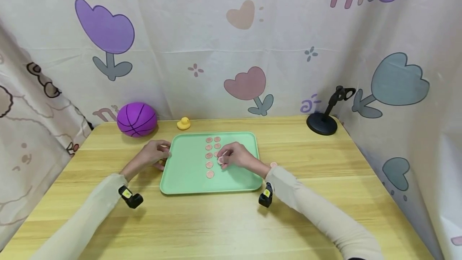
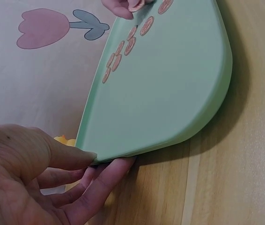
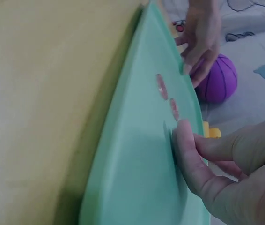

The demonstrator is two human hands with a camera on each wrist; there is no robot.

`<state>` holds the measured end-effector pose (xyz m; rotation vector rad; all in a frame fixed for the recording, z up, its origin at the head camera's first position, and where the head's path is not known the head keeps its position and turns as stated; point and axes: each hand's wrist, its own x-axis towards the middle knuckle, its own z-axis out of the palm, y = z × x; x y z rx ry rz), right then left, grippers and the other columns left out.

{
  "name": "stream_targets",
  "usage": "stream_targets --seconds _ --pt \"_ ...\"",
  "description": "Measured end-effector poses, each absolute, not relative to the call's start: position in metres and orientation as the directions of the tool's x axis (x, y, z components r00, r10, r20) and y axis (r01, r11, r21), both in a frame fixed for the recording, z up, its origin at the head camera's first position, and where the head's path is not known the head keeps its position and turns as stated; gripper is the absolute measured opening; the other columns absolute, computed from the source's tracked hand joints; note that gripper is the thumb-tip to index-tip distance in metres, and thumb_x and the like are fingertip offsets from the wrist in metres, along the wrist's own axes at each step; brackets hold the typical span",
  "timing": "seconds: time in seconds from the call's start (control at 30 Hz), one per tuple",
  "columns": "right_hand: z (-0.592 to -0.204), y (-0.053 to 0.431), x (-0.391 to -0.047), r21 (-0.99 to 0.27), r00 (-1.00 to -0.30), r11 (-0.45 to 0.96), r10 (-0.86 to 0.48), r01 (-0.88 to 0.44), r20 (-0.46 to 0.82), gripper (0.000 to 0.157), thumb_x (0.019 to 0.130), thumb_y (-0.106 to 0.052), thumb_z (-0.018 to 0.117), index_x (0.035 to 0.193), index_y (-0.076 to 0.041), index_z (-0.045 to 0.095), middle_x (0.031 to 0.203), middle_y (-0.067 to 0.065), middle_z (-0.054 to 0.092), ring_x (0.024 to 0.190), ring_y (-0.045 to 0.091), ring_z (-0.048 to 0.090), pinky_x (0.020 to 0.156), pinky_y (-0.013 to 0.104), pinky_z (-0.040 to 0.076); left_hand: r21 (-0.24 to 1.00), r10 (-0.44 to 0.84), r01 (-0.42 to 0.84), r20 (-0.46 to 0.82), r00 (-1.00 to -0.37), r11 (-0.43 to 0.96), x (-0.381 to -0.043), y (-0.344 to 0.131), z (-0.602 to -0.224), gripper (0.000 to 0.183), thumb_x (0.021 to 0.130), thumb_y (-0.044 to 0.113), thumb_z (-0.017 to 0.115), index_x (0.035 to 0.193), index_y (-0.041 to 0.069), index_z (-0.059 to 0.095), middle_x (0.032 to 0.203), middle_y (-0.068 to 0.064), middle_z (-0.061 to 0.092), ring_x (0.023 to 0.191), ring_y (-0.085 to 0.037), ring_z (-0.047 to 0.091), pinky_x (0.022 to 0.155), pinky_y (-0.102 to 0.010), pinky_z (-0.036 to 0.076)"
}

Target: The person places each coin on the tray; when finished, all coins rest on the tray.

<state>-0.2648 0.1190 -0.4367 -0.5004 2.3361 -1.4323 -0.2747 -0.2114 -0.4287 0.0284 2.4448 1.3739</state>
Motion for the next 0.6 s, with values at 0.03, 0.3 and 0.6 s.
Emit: stream_targets --seconds 0.03,0.3,0.6 --pt "-0.437 0.118 -0.264 -0.901 -0.873 0.423 -0.471 -0.101 -0.123 0.012 0.098 0.003 0.068 0.108 0.01 0.071 0.086 0.016 0.072 0.07 0.023 0.076 0.074 0.029 0.067 0.833 0.177 -0.145 -0.277 -0.944 0.534 -0.275 -0.212 -0.429 0.046 0.099 -0.003 0.057 0.144 -0.011 0.049 0.126 -0.031 0.061 0.092 -0.026 0.068 0.062 -0.034 0.068" --pt "-0.44 0.115 -0.261 -0.904 -0.892 0.428 -0.411 -0.007 -0.187 0.011 0.094 0.0 0.075 0.092 0.008 0.066 0.074 0.014 0.068 0.06 0.016 0.069 0.064 0.034 0.069 0.835 0.193 -0.118 -0.258 -0.947 0.537 -0.276 -0.209 -0.428 0.049 0.099 0.0 0.059 0.145 -0.013 0.048 0.129 -0.034 0.057 0.096 -0.029 0.067 0.064 -0.036 0.069" --pt "-0.44 0.106 -0.262 -0.823 -0.906 0.566 -0.369 -0.043 -0.207 0.015 0.095 -0.005 0.075 0.083 -0.001 0.067 0.071 0.008 0.07 0.055 0.013 0.064 0.055 0.027 0.064 0.822 0.164 -0.122 -0.253 -0.954 0.557 -0.276 -0.21 -0.43 0.047 0.098 -0.002 0.059 0.143 -0.013 0.05 0.123 -0.031 0.059 0.089 -0.026 0.066 0.06 -0.035 0.068"
